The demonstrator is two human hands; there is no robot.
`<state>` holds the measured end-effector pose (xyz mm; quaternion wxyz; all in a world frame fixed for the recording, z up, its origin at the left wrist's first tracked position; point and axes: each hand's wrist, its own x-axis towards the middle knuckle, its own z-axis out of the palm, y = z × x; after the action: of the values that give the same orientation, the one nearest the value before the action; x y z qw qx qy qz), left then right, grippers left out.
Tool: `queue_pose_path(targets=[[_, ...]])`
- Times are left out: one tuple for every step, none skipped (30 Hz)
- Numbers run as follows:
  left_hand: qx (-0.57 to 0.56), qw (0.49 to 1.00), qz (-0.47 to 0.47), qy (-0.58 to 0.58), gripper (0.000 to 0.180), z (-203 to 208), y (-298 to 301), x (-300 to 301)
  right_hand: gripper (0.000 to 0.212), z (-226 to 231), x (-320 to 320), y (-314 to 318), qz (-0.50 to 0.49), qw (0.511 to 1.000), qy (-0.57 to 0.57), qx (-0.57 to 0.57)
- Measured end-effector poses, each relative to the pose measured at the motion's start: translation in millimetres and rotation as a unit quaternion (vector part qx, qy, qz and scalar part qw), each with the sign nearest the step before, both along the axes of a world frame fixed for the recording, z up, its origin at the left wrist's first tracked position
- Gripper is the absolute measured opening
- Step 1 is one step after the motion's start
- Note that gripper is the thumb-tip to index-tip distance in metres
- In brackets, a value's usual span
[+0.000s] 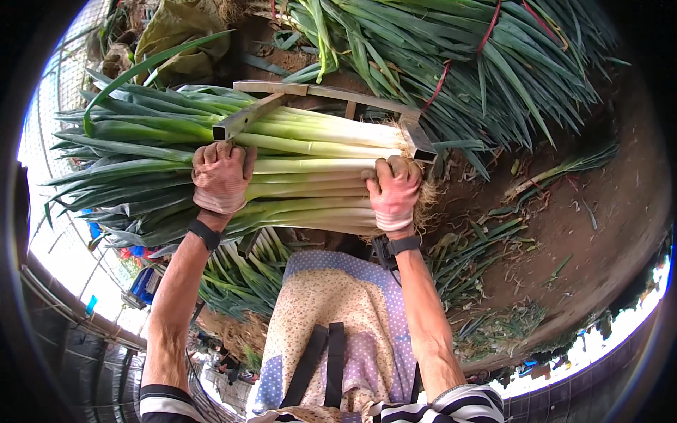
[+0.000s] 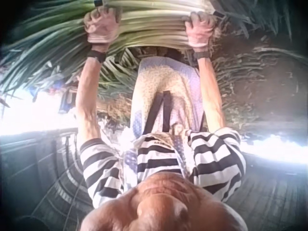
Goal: Sorting and bundling green onions using a metal frame.
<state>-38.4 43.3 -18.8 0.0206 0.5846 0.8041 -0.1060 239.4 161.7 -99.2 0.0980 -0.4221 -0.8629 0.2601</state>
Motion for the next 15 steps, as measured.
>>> queue_pose_path(targets=[[0.007, 1.000, -0.004, -0.001, 0.020, -1, 1, 0, 0.037, 2, 1, -1, 0.014, 0.999, 0.014, 0.049], [0.014, 1.000, -0.007, -0.003, 0.020, 0, 0, 0, 0.038, 1, -2, -1, 0.015, 0.998, 0.024, 0.058], [0.021, 1.000, -0.010, -0.004, 0.019, -1, 0, -1, 0.039, 0, -6, -2, 0.017, 0.997, 0.035, 0.067], [0.023, 1.000, -0.011, -0.006, 0.019, -1, -1, -1, 0.041, 0, -11, -3, 0.017, 0.996, 0.045, 0.074], [0.024, 1.000, -0.011, -0.008, 0.019, -2, -1, -1, 0.044, -1, -16, -1, 0.029, 0.997, 0.025, 0.062], [0.026, 1.000, -0.012, -0.009, 0.019, -2, -2, -2, 0.043, -5, -18, 0, 0.047, 0.998, -0.002, 0.048], [0.024, 1.000, -0.011, -0.011, 0.019, -3, -1, -2, 0.043, -11, -17, 1, 0.064, 0.997, -0.029, 0.036], [0.023, 1.000, -0.011, -0.013, 0.019, -3, -1, -2, 0.042, -17, -16, 1, 0.082, 0.995, -0.057, 0.024], [0.022, 1.000, -0.012, -0.014, 0.018, -3, 0, -2, 0.044, -28, -17, -2, 0.071, 0.993, -0.052, 0.082], [0.017, 1.000, -0.009, -0.020, 0.018, -3, -1, -3, 0.044, -30, -17, -3, 0.074, 0.994, -0.060, 0.061], [0.012, 1.000, -0.007, -0.025, 0.018, -3, -3, -3, 0.045, -31, -16, -4, 0.076, 0.994, -0.068, 0.040], [0.008, 1.000, -0.005, -0.030, 0.017, -4, -4, -4, 0.046, -32, -14, -5, 0.078, 0.994, -0.076, 0.019], [0.002, 1.000, 0.003, -0.024, 0.018, -6, -7, -4, 0.046, -29, -13, -7, 0.083, 0.993, -0.073, 0.040], [-0.004, 1.000, 0.010, -0.019, 0.018, -8, -9, -4, 0.047, -30, -14, -6, 0.086, 0.993, -0.074, 0.040], [-0.010, 1.000, 0.016, -0.013, 0.018, -9, -10, -3, 0.046, -32, -17, -6, 0.078, 0.993, -0.065, 0.068]])
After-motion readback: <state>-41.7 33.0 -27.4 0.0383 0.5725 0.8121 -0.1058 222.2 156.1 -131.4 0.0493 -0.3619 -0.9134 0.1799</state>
